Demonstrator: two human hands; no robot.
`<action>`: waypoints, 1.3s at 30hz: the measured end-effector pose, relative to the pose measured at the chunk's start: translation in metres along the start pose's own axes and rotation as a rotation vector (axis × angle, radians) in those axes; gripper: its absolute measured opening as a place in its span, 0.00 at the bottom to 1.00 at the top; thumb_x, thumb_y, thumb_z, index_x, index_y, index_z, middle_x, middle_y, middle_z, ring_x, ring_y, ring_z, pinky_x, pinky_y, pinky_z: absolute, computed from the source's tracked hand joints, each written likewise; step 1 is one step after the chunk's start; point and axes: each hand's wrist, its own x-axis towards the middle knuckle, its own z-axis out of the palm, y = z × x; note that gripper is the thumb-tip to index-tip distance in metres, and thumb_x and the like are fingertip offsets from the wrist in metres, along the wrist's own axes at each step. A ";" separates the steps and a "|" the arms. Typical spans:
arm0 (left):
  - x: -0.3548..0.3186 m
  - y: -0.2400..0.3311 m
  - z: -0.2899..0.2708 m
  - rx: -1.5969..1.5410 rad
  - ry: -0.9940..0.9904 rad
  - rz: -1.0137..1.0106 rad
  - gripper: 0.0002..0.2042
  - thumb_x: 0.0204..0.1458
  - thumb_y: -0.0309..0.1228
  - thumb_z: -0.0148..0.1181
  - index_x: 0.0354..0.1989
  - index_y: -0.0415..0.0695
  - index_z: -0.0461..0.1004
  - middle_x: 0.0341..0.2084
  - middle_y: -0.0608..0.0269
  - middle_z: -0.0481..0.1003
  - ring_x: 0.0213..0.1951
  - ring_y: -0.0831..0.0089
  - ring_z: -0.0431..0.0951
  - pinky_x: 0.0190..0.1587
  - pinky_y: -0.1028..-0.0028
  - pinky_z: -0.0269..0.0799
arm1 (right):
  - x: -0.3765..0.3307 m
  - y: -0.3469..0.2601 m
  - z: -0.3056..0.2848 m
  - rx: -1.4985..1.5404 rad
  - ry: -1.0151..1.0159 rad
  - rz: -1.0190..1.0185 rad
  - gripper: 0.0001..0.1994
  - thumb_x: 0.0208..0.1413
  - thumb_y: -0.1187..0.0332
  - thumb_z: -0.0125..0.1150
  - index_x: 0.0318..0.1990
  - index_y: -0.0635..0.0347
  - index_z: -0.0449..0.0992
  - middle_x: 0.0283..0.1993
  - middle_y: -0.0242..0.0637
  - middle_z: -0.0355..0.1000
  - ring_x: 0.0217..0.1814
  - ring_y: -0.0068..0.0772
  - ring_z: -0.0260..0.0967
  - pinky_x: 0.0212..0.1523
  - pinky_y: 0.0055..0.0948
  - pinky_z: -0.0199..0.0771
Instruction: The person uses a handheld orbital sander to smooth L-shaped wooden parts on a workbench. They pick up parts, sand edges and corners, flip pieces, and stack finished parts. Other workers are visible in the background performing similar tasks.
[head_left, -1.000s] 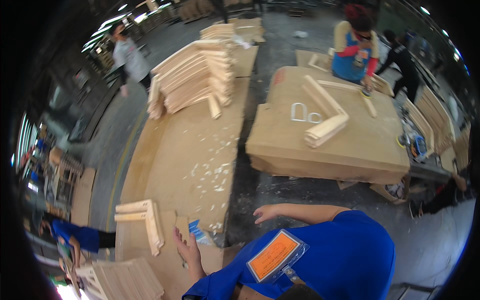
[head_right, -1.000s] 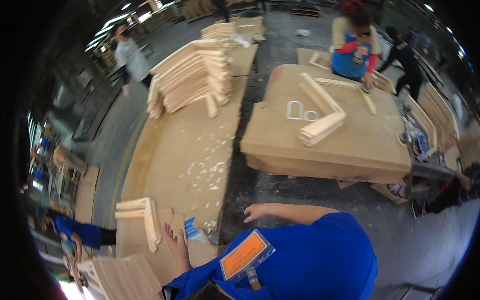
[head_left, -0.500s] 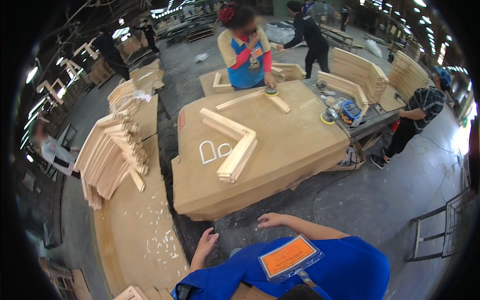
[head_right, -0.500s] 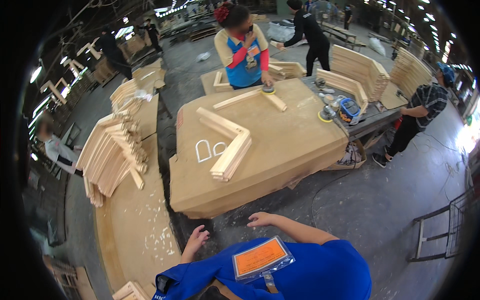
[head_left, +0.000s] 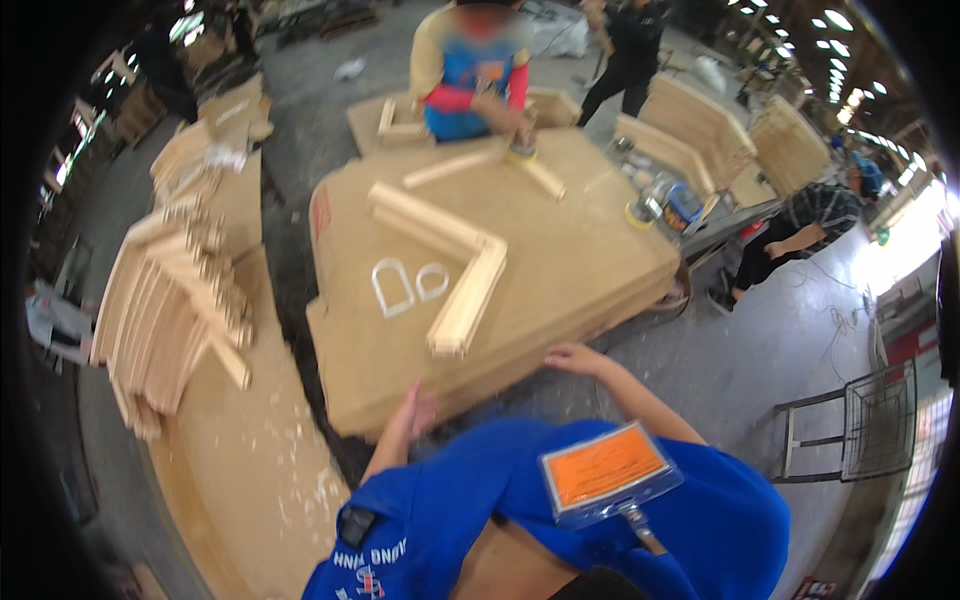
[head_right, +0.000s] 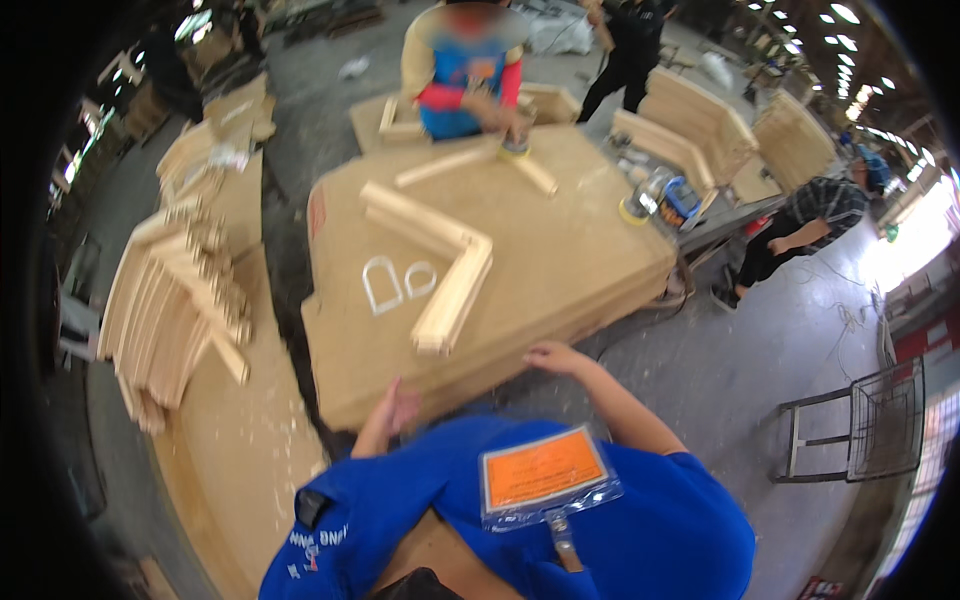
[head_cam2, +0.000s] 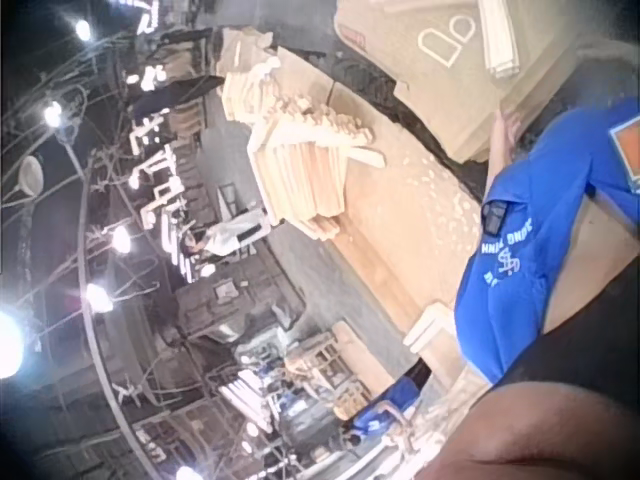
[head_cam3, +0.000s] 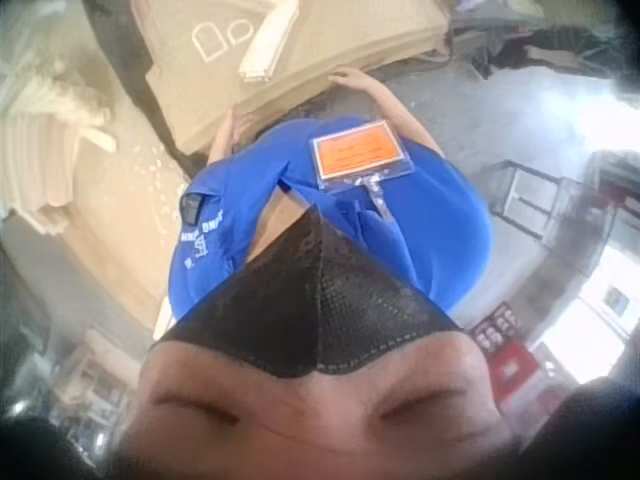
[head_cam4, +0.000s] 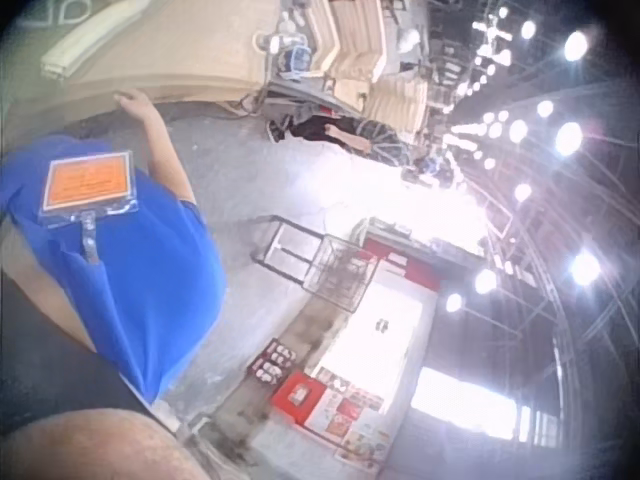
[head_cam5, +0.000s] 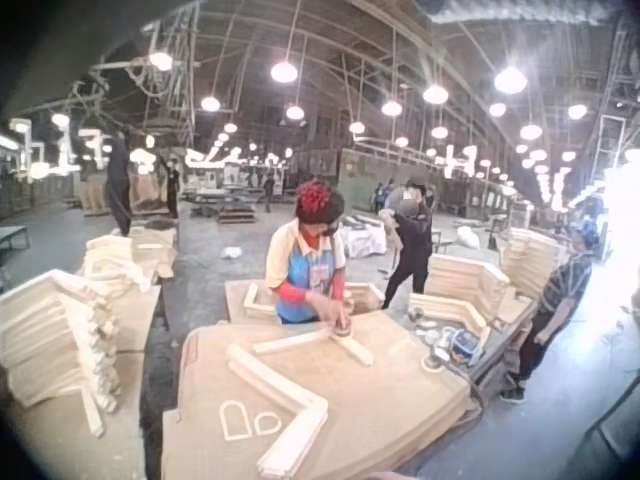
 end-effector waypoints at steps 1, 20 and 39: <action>0.005 0.005 0.001 0.004 0.003 0.006 0.45 0.51 0.65 0.42 0.59 0.29 0.58 0.57 0.41 0.63 0.59 0.53 0.63 0.59 0.60 0.60 | 0.005 -0.009 -0.004 0.048 -0.004 0.002 0.32 0.51 0.48 0.60 0.56 0.62 0.69 0.50 0.41 0.73 0.49 0.35 0.70 0.50 0.30 0.69; 0.088 0.052 0.073 -0.389 0.204 0.111 0.43 0.53 0.66 0.34 0.64 0.38 0.52 0.62 0.43 0.56 0.63 0.48 0.55 0.62 0.53 0.52 | 0.253 -0.077 -0.125 0.371 0.144 0.085 0.36 0.54 0.38 0.49 0.62 0.55 0.63 0.63 0.42 0.61 0.66 0.43 0.56 0.57 0.42 0.62; 0.078 0.055 0.104 -0.405 0.444 0.226 0.29 0.53 0.58 0.49 0.57 0.52 0.56 0.42 0.64 0.70 0.39 0.69 0.72 0.36 0.67 0.67 | 0.356 -0.051 -0.066 0.842 -0.447 0.158 0.35 0.57 0.40 0.46 0.60 0.61 0.64 0.58 0.41 0.67 0.57 0.33 0.66 0.57 0.32 0.66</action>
